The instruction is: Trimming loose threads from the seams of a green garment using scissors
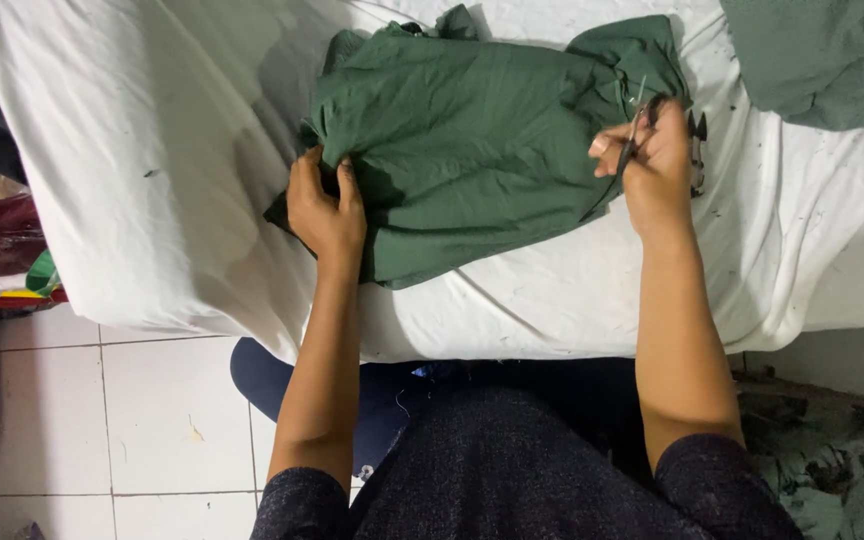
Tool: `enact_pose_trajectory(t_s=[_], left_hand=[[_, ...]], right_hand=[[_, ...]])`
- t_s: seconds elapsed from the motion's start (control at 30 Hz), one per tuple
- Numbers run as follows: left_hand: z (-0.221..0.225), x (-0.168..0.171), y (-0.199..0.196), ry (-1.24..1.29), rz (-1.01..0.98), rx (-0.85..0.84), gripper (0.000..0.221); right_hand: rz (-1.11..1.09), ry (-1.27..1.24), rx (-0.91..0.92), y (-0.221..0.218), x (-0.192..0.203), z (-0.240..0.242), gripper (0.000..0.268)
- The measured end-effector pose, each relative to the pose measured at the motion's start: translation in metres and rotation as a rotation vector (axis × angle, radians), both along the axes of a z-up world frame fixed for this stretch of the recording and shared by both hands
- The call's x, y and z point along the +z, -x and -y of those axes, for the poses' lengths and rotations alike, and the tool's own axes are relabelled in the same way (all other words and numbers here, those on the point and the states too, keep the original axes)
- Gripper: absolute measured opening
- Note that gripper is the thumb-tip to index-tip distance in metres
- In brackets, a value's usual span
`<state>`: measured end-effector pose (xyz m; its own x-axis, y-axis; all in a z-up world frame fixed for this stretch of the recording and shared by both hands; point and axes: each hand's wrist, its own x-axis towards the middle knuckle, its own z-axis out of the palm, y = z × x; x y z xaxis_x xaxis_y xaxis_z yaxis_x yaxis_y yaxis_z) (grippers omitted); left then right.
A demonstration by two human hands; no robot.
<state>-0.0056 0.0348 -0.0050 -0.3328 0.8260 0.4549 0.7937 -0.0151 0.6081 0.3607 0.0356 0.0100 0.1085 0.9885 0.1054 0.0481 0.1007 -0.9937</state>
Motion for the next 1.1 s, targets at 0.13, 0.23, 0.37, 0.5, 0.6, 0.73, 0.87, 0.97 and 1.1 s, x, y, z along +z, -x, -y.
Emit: enact_pose_trajectory(t_s=[0.13, 0.23, 0.37, 0.5, 0.6, 0.73, 0.87, 0.97, 1.1], left_hand=[[0.016, 0.022, -0.001, -0.187, 0.034, -0.158, 0.011], [0.028, 0.035, -0.006, -0.105, 0.068, -0.218, 0.010], [0.011, 0.029, 0.007, 0.042, 0.614, -0.380, 0.015], [0.021, 0.095, 0.013, 0.013, 0.916, -0.451, 0.025], [0.045, 0.117, 0.020, -0.072, 1.038, -0.545, 0.033], [0.079, 0.084, 0.043, 0.020, 1.126, -0.613, 0.029], [0.101, 0.060, 0.047, 0.537, 1.181, -0.019, 0.031], [0.099, 0.081, 0.036, 0.728, 1.039, 0.073, 0.060], [0.079, 0.101, 0.031, 1.070, 0.840, 0.063, 0.088]], right_hand=[[0.437, -0.011, -0.179, 0.019, -0.010, -0.002, 0.048], [0.774, 0.000, -0.236, 0.028, -0.022, -0.018, 0.062], [0.432, -0.054, -0.252, 0.025, -0.044, -0.046, 0.047], [0.097, -0.303, -0.195, 0.020, 0.013, -0.026, 0.047], [-0.013, -0.365, -0.132, 0.003, 0.037, 0.022, 0.046], [0.042, -0.078, 0.025, -0.007, 0.044, 0.082, 0.038], [0.233, 0.240, -0.266, -0.006, 0.016, 0.101, 0.041], [0.519, 0.222, -0.327, 0.001, 0.022, 0.095, 0.046], [0.657, 0.316, -0.274, 0.019, 0.021, 0.058, 0.056]])
